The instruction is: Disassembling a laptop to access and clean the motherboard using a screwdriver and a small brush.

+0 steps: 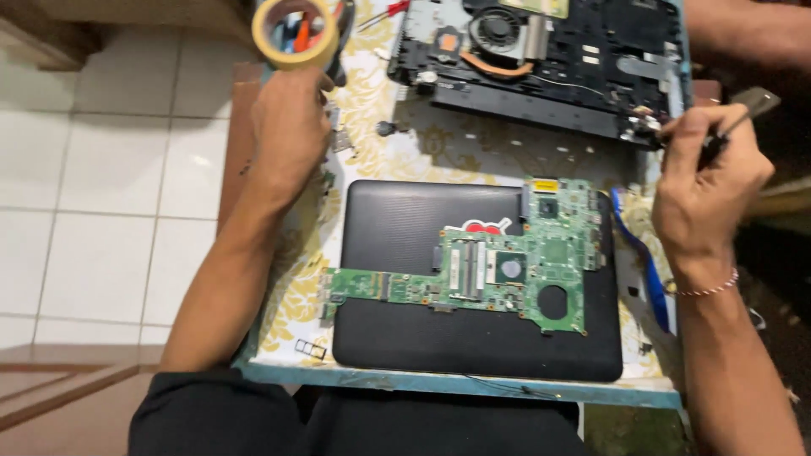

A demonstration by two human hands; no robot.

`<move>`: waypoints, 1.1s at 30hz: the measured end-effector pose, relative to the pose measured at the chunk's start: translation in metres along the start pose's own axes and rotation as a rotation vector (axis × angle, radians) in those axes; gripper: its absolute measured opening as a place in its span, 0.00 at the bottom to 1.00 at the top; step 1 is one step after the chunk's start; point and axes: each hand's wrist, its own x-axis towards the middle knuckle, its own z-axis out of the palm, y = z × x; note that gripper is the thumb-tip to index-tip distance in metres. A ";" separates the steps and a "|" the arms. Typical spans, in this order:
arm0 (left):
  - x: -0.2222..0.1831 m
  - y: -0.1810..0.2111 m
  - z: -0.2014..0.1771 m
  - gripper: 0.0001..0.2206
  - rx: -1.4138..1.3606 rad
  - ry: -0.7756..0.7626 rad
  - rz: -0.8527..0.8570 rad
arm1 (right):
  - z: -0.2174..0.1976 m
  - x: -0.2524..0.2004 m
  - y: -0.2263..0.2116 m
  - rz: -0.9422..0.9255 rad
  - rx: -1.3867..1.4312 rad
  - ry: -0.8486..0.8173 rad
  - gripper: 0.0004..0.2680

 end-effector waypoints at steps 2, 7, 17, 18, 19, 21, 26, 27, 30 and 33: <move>-0.003 -0.010 0.009 0.10 0.071 0.006 0.003 | 0.002 -0.001 0.003 -0.021 0.008 -0.022 0.09; -0.008 -0.017 0.015 0.11 0.124 0.055 0.052 | 0.003 -0.004 0.009 -0.023 0.031 -0.080 0.08; -0.001 -0.018 0.010 0.11 0.017 -0.035 0.005 | 0.005 -0.002 0.002 0.002 -0.012 -0.195 0.09; -0.003 -0.022 0.013 0.12 -0.028 -0.050 0.058 | 0.005 -0.003 0.003 0.001 -0.022 -0.210 0.09; -0.002 -0.020 0.014 0.12 -0.028 -0.055 0.048 | 0.005 -0.005 0.008 0.002 -0.019 -0.220 0.09; -0.001 -0.020 0.015 0.19 0.048 -0.116 0.122 | 0.009 -0.009 0.018 0.121 0.118 -0.241 0.06; -0.005 -0.024 0.018 0.14 -0.022 -0.083 0.173 | 0.012 -0.011 0.026 0.070 0.077 -0.274 0.08; -0.005 -0.024 0.020 0.13 -0.027 -0.082 0.176 | 0.012 -0.011 0.023 0.061 0.041 -0.290 0.08; -0.001 -0.022 0.018 0.12 -0.024 -0.116 0.175 | 0.011 -0.009 0.011 0.140 0.033 -0.315 0.07; -0.001 -0.041 0.032 0.13 -0.037 -0.111 0.236 | 0.005 -0.006 0.005 0.008 -0.086 -0.298 0.06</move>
